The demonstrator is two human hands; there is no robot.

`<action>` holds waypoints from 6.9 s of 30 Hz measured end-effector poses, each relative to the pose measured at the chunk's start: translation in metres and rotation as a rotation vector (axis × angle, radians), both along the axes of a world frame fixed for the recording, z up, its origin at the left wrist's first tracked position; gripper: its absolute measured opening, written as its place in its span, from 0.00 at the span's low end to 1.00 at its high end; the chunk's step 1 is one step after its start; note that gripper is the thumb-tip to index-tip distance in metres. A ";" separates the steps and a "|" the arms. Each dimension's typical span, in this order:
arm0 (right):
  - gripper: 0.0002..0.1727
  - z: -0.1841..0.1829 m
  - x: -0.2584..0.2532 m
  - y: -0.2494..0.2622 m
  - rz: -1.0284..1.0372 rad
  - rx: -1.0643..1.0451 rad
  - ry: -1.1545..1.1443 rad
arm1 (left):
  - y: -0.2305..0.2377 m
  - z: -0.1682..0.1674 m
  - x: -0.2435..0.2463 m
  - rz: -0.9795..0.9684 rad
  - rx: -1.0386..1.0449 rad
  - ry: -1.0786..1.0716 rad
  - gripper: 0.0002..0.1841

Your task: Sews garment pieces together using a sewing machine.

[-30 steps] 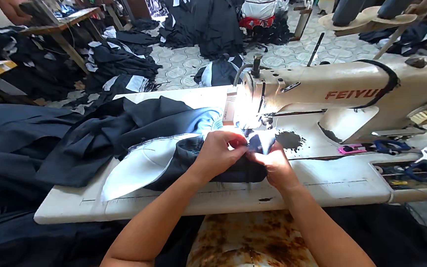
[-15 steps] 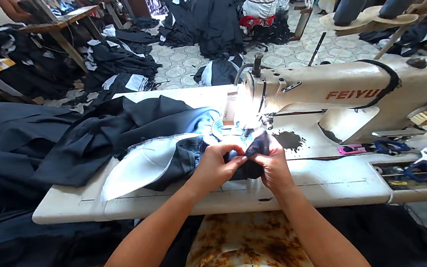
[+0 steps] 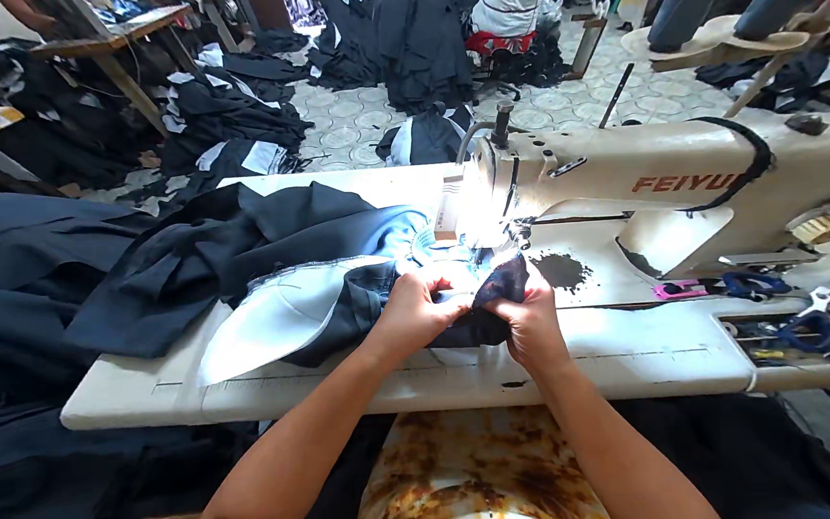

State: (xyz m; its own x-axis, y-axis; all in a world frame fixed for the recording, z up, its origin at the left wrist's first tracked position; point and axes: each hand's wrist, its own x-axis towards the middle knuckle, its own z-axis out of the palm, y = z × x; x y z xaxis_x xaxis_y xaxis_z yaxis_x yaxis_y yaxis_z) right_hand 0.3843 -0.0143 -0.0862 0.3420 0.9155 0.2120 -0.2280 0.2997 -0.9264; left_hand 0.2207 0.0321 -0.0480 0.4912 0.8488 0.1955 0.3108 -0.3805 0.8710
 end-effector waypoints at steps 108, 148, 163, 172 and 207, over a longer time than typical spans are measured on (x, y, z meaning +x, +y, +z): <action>0.21 0.034 0.052 -0.017 0.130 -0.018 -0.741 | -0.009 -0.009 -0.003 0.095 0.013 -0.182 0.03; 0.17 -0.019 -0.024 -0.033 -0.493 0.532 -0.908 | -0.036 -0.050 0.030 0.370 0.766 -0.288 0.08; 0.05 0.045 0.013 -0.028 -0.372 0.841 -1.125 | -0.018 -0.011 0.003 -0.026 1.135 -0.435 0.04; 0.04 -0.031 0.027 -0.076 -0.246 0.850 -1.068 | -0.056 -0.058 -0.008 -0.265 1.090 -0.322 0.07; 0.06 -0.125 0.028 -0.118 -0.259 0.812 -1.133 | -0.052 -0.084 -0.007 -0.202 0.354 0.233 0.16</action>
State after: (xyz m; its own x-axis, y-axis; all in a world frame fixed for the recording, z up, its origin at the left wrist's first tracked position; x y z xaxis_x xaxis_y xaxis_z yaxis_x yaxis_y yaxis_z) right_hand 0.4122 -0.1319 -0.2111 -0.2291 0.3466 0.9096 0.6532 0.7476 -0.1204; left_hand 0.2134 -0.0196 -0.1323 0.7052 0.6325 0.3203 0.3719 -0.7146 0.5925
